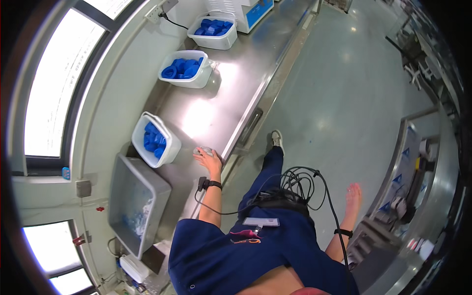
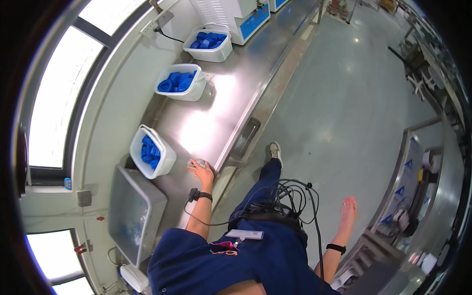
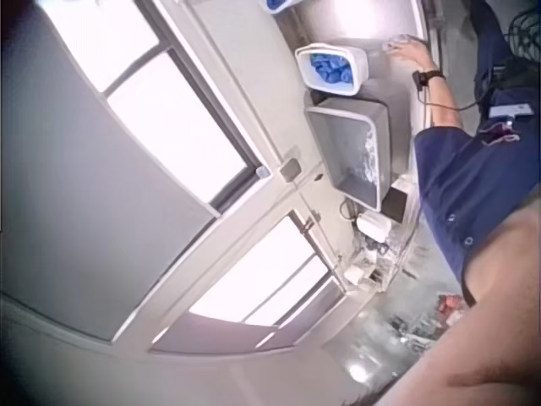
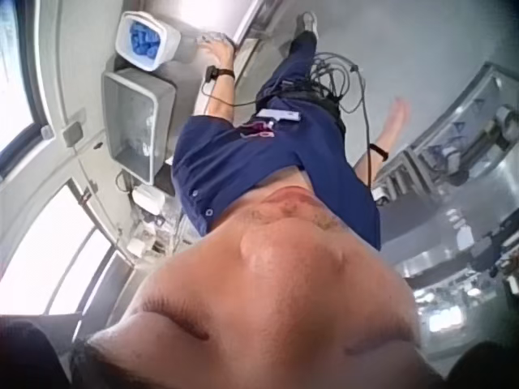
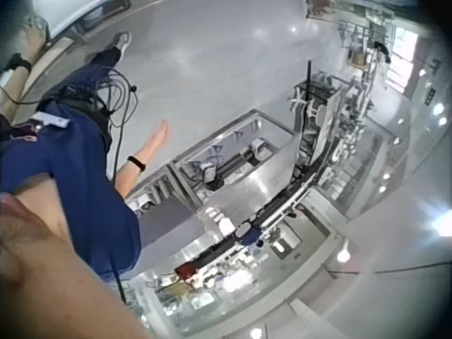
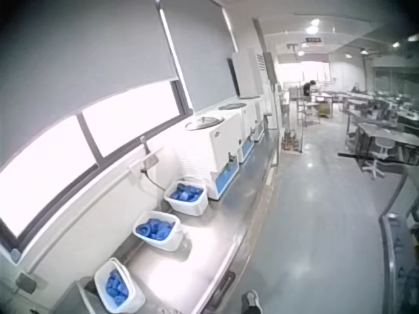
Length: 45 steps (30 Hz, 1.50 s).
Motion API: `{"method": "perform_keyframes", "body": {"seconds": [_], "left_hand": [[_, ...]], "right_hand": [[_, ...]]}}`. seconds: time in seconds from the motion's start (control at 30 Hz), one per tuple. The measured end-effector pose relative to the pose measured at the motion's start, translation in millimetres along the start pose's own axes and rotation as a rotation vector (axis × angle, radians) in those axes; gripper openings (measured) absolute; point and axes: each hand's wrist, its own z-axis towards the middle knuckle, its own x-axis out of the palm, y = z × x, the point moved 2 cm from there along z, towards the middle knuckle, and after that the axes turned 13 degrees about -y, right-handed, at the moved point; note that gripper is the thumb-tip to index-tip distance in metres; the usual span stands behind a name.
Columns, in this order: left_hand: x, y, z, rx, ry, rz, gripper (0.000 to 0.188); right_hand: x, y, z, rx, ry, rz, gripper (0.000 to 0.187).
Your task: Rinsing and cleaning blue lab components and containers at a sink.
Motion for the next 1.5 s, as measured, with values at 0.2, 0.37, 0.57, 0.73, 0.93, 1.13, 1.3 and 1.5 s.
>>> {"method": "perform_keyframes", "body": {"seconds": [0.2,0.37,0.57,0.73,0.93,1.13,1.3,1.5], "left_hand": [[128,-215,82,0.198,-0.144,-0.012,0.077],[279,-390,156,0.392,-0.031,-0.065,0.074],[437,-653,-36,1.065,1.174,-0.384,0.045],[355,-788,-119,0.992,1.474,-0.676,0.054],[359,-784,-16,-0.017,1.391,-0.954,0.053],[282,-643,88,-0.46,0.649,-1.061,0.055],[199,-561,86,-0.753,0.153,-1.305,0.049],[208,-485,18,-0.99,-0.467,-1.479,0.047]], "right_hand": [[164,158,67,-0.063,0.039,-0.159,0.053],[249,229,95,-0.185,0.049,-0.216,0.051],[264,236,144,-0.218,-0.154,-0.057,0.045],[290,321,216,-0.238,-0.305,0.081,0.039],[399,457,361,-0.394,-0.061,0.065,0.032],[634,673,391,-0.625,0.467,0.104,0.035],[853,800,169,-1.334,1.076,-0.17,0.024],[1032,750,-21,-1.756,1.584,-0.629,0.038]]}}
